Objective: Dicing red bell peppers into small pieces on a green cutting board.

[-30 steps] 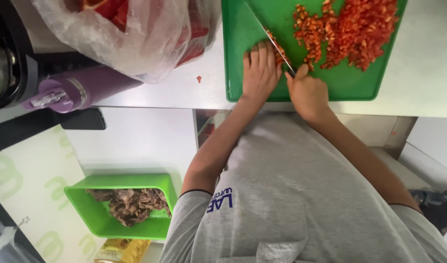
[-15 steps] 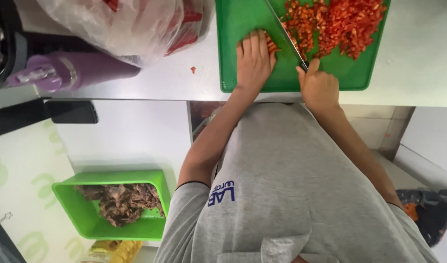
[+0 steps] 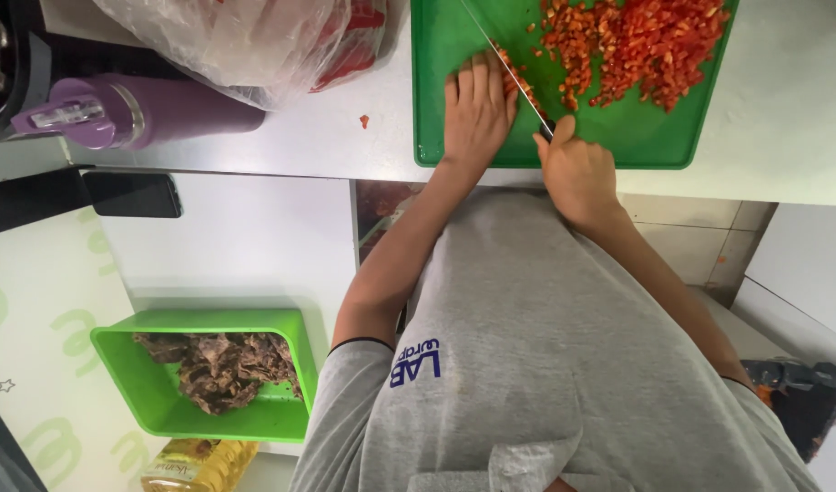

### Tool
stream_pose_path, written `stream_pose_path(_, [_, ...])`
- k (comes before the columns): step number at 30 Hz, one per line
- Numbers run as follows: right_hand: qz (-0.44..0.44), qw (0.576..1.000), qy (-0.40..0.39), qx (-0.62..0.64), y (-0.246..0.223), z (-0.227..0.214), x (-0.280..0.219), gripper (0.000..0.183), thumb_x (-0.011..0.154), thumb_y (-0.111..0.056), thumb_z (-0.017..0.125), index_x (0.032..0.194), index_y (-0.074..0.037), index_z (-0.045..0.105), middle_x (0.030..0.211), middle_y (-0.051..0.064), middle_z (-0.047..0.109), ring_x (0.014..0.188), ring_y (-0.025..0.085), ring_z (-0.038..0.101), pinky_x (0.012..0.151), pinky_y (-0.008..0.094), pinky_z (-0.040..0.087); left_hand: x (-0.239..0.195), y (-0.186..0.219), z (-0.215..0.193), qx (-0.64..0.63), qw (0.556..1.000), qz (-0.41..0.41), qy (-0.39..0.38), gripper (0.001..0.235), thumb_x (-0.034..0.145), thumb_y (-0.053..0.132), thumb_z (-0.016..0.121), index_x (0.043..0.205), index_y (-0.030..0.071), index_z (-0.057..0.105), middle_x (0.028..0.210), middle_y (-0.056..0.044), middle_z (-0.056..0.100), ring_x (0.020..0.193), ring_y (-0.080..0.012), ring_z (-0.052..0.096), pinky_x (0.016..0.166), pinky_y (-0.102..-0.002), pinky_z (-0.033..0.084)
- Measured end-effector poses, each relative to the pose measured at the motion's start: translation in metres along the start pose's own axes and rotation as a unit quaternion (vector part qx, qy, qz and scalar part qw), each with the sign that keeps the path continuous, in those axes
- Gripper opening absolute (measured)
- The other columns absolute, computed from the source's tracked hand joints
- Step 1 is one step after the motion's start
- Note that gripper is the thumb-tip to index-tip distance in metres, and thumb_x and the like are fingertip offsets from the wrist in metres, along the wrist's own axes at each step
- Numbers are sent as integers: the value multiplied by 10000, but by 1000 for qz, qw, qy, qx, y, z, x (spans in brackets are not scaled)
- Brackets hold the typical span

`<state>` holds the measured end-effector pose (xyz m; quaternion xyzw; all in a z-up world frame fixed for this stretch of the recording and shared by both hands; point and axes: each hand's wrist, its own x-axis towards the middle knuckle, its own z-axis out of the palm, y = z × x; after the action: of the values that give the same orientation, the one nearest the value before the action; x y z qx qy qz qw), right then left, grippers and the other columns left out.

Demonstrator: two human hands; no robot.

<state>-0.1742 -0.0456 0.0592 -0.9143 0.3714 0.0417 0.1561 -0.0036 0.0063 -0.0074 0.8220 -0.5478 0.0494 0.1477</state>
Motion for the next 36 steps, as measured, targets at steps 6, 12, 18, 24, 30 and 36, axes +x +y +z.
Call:
stream_pose_path(6, [-6, 1000, -24, 1, 4, -4, 19, 426, 1103, -363, 644, 1010, 29, 506, 611, 173, 643, 582, 382, 700, 480, 448, 553, 1, 1, -1, 1, 1000, -3, -8, 626, 1011, 387, 593, 1431, -66, 488, 1367, -200, 517, 1251, -333, 497, 1094, -488, 411])
stream_pose_path(12, [-22, 999, -20, -24, 12, 8, 26, 527, 1105, -380, 624, 1160, 134, 516, 577, 167, 636, 529, 368, 690, 470, 444, 556, 3, 0, -8, 18, 999, 10, -31, 633, 1001, 391, 588, 1427, -68, 495, 1378, -205, 514, 1249, -338, 499, 1082, -493, 417])
stream_pose_path(18, [-7, 999, 50, -19, -10, 27, 55, 446, 1090, -404, 642, 952, 6, 532, 586, 171, 642, 550, 378, 692, 477, 459, 555, 1, -3, -1, 25, 999, 20, -29, 662, 929, 383, 596, 1404, -69, 502, 1363, -212, 523, 1248, -344, 512, 1093, -491, 421])
stream_pose_path(24, [14, 999, 45, -19, 24, 33, 5, 448, 1032, -417, 643, 960, 10, 530, 603, 194, 650, 523, 375, 689, 475, 472, 553, 2, -1, -1, -22, 1000, -1, 14, 641, 967, 379, 609, 1410, -69, 492, 1348, -210, 529, 1212, -355, 516, 1082, -493, 419])
stream_pose_path(30, [8, 999, 45, 24, 8, 12, 34, 414, 1163, -372, 586, 1032, 15, 517, 624, 193, 641, 577, 413, 679, 486, 481, 538, 1, 0, -14, 6, 1000, 9, -17, 623, 1003, 365, 631, 1422, -75, 496, 1342, -196, 537, 1199, -340, 519, 1083, -477, 424])
stream_pose_path(36, [-17, 999, 31, 33, -5, -17, 12, 417, 1117, -363, 613, 1056, 33, 500, 570, 169, 615, 535, 397, 668, 461, 476, 520, 4, 4, -19, -28, 999, -27, -18, 687, 921, 390, 670, 1394, -82, 510, 1293, -179, 542, 1169, -336, 523, 1028, -453, 431])
